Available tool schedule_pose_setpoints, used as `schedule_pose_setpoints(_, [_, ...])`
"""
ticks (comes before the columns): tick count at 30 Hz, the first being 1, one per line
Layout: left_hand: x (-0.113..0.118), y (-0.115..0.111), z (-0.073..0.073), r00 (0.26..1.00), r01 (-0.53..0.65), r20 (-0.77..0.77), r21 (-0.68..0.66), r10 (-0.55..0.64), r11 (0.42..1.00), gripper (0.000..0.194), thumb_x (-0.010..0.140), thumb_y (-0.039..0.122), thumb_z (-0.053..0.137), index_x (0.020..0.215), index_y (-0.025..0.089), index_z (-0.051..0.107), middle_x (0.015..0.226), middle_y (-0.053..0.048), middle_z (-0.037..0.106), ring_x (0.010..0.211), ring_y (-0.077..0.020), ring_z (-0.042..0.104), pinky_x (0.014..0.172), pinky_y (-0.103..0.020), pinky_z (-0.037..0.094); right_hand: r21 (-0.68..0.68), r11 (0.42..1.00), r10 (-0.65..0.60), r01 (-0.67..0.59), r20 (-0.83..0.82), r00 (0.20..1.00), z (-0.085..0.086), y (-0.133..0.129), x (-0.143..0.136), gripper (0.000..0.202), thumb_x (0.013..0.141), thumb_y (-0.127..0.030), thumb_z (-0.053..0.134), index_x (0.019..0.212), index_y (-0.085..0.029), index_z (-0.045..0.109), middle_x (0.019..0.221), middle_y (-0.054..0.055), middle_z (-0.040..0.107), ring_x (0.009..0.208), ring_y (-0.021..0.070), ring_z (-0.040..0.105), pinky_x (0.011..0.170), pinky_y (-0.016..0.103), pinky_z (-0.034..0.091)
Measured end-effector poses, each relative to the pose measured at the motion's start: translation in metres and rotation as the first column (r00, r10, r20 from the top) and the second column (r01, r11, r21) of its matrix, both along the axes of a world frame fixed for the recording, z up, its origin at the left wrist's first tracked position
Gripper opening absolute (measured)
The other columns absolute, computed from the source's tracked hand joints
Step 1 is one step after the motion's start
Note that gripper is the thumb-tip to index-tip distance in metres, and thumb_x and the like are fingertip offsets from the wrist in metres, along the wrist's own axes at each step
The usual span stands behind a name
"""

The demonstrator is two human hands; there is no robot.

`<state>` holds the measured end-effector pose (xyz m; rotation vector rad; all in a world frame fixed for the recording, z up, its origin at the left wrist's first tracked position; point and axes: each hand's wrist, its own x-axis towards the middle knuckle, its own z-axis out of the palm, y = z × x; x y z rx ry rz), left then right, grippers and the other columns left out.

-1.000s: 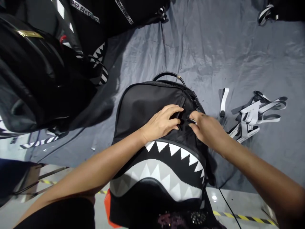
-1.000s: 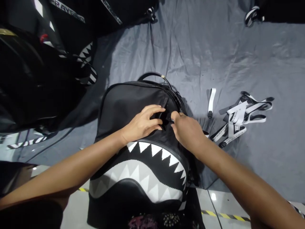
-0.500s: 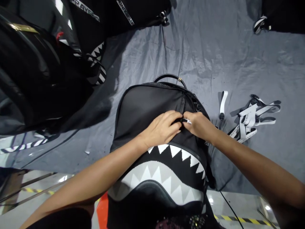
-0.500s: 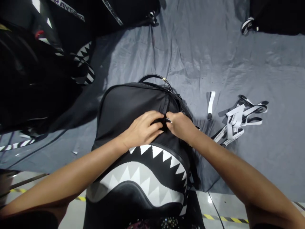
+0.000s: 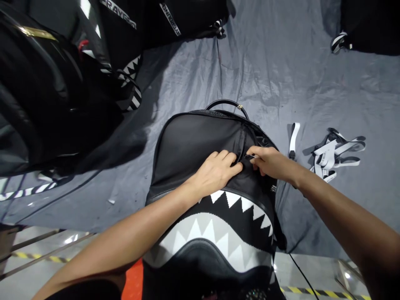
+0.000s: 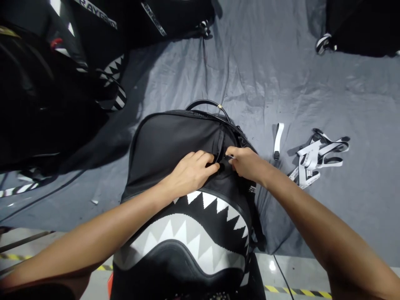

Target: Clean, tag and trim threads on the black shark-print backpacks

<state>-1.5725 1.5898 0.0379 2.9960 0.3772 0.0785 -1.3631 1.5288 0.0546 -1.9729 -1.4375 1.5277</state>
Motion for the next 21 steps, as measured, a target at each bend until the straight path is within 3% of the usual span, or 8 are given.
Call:
schedule_pose_setpoints(5, [-0.008,0.004,-0.018,0.982,-0.004,0.188,-0.077,0.019,0.997,0.018,0.095,0.017,0.047,0.104,0.019,0.063,0.098,-0.006,0.063,0.095,-0.0194,0.052,0.074,-0.032,0.041,-0.121,0.991,0.016,-0.049,-0.263,0.965,0.006,0.008,0.008,0.022,0.087,-0.014,0.047,0.103,-0.021,0.060,0.078,-0.001,0.066,0.056,0.0077,0.058,0.049,0.016,0.043])
schedule_pose_setpoints(12, [-0.005,0.003,-0.021,0.980,0.003,0.199,-0.070,0.011,0.998,0.018,0.094,0.017,0.048,0.102,0.019,0.063,0.094,-0.005,0.063,0.089,-0.0195,0.052,0.069,-0.032,0.040,-0.153,0.988,-0.071,-0.010,-0.514,0.855,0.009,0.009,0.017,0.019,0.090,-0.024,0.054,0.107,-0.016,0.058,0.092,0.006,0.069,0.070,0.0118,0.063,0.059,0.021,0.050])
schedule_pose_setpoints(17, [-0.004,0.001,-0.020,0.980,0.002,0.201,-0.055,0.009,0.998,0.016,0.093,0.017,0.048,0.099,0.019,0.063,0.092,-0.006,0.063,0.088,-0.0194,0.052,0.068,-0.033,0.039,-0.210,0.977,-0.143,0.032,-0.541,0.829,0.013,0.013,0.015,0.020,0.088,-0.024,0.058,0.105,-0.012,0.061,0.093,0.008,0.070,0.072,0.0124,0.064,0.061,0.022,0.051])
schedule_pose_setpoints(21, [-0.004,0.001,-0.021,0.981,0.003,0.194,-0.051,0.007,0.999,0.016,0.093,0.018,0.048,0.099,0.019,0.063,0.093,-0.006,0.063,0.088,-0.0195,0.052,0.068,-0.033,0.039,-0.173,0.982,-0.152,0.072,-0.514,0.844,0.014,0.011,0.015,0.015,0.088,-0.020,0.057,0.098,-0.013,0.065,0.079,0.003,0.067,0.063,0.0090,0.059,0.059,0.020,0.049])
